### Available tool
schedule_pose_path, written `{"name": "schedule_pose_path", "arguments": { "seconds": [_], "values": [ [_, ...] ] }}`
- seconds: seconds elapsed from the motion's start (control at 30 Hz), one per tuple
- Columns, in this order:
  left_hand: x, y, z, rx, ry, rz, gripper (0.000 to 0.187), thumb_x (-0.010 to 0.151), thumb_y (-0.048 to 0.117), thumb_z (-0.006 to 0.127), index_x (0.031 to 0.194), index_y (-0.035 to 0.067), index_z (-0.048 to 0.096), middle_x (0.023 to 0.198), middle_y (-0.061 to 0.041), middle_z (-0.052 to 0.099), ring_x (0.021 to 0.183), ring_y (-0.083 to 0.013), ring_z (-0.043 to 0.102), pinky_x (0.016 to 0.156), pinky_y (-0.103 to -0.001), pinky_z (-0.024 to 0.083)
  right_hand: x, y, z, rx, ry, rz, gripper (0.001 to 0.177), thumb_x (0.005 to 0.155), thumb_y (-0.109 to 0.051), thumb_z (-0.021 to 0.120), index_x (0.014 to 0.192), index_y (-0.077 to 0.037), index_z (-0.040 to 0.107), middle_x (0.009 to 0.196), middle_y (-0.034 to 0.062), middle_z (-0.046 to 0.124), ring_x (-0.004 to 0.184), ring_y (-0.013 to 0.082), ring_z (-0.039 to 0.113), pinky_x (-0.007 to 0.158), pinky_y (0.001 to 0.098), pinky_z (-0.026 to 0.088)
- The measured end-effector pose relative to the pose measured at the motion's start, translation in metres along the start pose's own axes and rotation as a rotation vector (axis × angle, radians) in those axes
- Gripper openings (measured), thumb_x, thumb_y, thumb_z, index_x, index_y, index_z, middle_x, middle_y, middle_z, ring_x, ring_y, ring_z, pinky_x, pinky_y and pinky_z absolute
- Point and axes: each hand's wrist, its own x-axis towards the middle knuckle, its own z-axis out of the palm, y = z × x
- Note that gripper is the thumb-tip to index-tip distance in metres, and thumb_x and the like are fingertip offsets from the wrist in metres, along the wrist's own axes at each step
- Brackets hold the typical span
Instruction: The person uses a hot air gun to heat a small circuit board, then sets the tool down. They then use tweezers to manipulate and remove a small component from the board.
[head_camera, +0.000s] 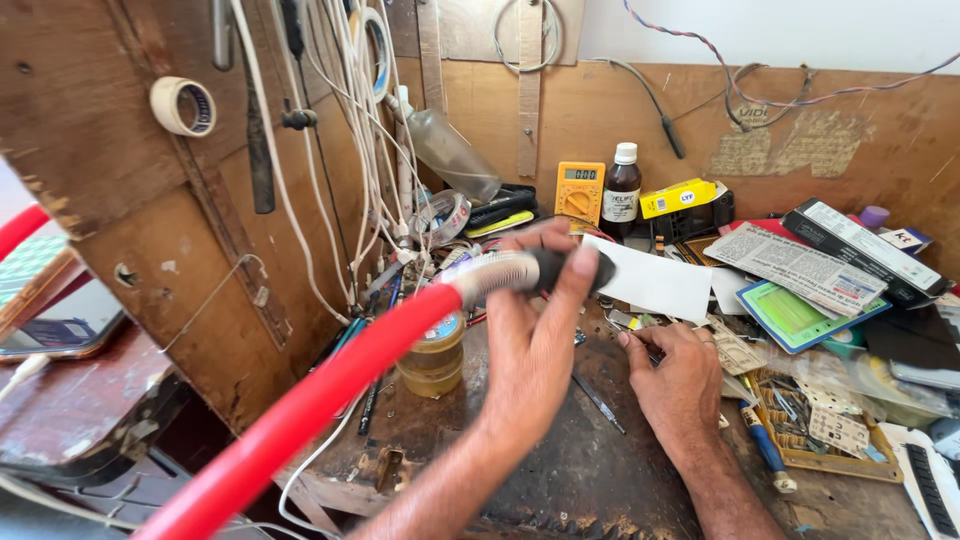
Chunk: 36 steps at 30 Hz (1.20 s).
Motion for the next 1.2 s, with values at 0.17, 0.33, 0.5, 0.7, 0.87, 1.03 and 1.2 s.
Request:
{"name": "schedule_pose_path", "arguments": {
  "seconds": [0.17,0.33,0.5,0.7,0.87,1.03,1.2],
  "values": [
    [-0.028,-0.001,-0.006,-0.083,0.016,-0.139,0.023,0.100,0.012,0.070,0.117,0.005,0.056,0.121,-0.007,0.061,0.112,-0.0139,0.058,0.099,-0.031,0.051,-0.001,-0.002,-0.002,-0.006,-0.003,-0.042,0.021,0.082,-0.026,0.082,0.086,-0.006,0.081,0.085,0.0130,0.073,0.086,0.0320,0.063,0.083,0.0452,0.047],
    [-0.033,-0.008,-0.007,-0.051,0.035,-0.156,0.021,0.095,0.006,0.072,0.111,0.005,0.059,0.132,-0.010,0.064,0.117,-0.0160,0.062,0.103,-0.032,0.053,0.004,-0.022,-0.024,-0.033,0.055,-0.097,0.018,0.081,-0.023,0.082,0.087,-0.005,0.081,0.085,0.0134,0.073,0.088,0.0322,0.063,0.083,0.0450,0.047],
    [-0.035,-0.016,-0.009,-0.081,0.047,-0.150,0.019,0.094,0.002,0.072,0.110,0.003,0.061,0.137,-0.016,0.065,0.125,-0.0197,0.061,0.107,-0.034,0.052,0.000,-0.052,-0.054,0.399,-0.044,0.487,0.032,0.097,-0.039,0.073,0.102,-0.008,0.078,0.081,0.0090,0.075,0.078,0.0228,0.063,0.071,0.0388,0.049],
    [-0.047,0.002,-0.006,-0.055,-0.016,-0.169,0.021,0.092,-0.002,0.070,0.111,0.003,0.059,0.141,-0.019,0.064,0.130,-0.0223,0.062,0.108,-0.036,0.052,-0.014,-0.080,-0.070,1.392,-0.338,0.807,0.041,0.093,-0.051,0.064,0.106,-0.012,0.069,0.087,0.0003,0.068,0.079,0.0160,0.062,0.072,0.0357,0.051],
    [-0.057,0.026,-0.015,-0.007,-0.036,-0.171,0.023,0.094,-0.001,0.070,0.114,0.002,0.061,0.146,-0.018,0.064,0.130,-0.0224,0.061,0.111,-0.035,0.050,-0.015,-0.087,-0.073,1.483,-0.475,0.839,0.034,0.101,-0.044,0.070,0.118,-0.015,0.069,0.094,-0.0030,0.065,0.086,0.0146,0.059,0.077,0.0384,0.048],
    [-0.069,0.039,-0.026,0.022,-0.049,-0.102,0.042,0.094,-0.002,0.073,0.133,0.000,0.059,0.146,-0.020,0.063,0.138,-0.0239,0.059,0.118,-0.035,0.046,-0.015,-0.111,-0.074,1.450,-0.450,0.873,0.033,0.095,-0.038,0.069,0.122,-0.021,0.070,0.103,-0.0053,0.072,0.092,0.0120,0.064,0.080,0.0370,0.049],
    [-0.084,0.056,-0.021,0.120,0.118,-0.019,0.073,0.089,-0.002,0.074,0.152,-0.003,0.037,0.148,-0.015,0.056,0.140,-0.0220,0.053,0.113,-0.032,0.042,-0.017,-0.148,-0.083,1.385,-0.407,0.940,0.033,0.092,-0.036,0.071,0.115,-0.012,0.069,0.099,-0.0021,0.071,0.091,0.0121,0.064,0.085,0.0323,0.051]
  ]
}}
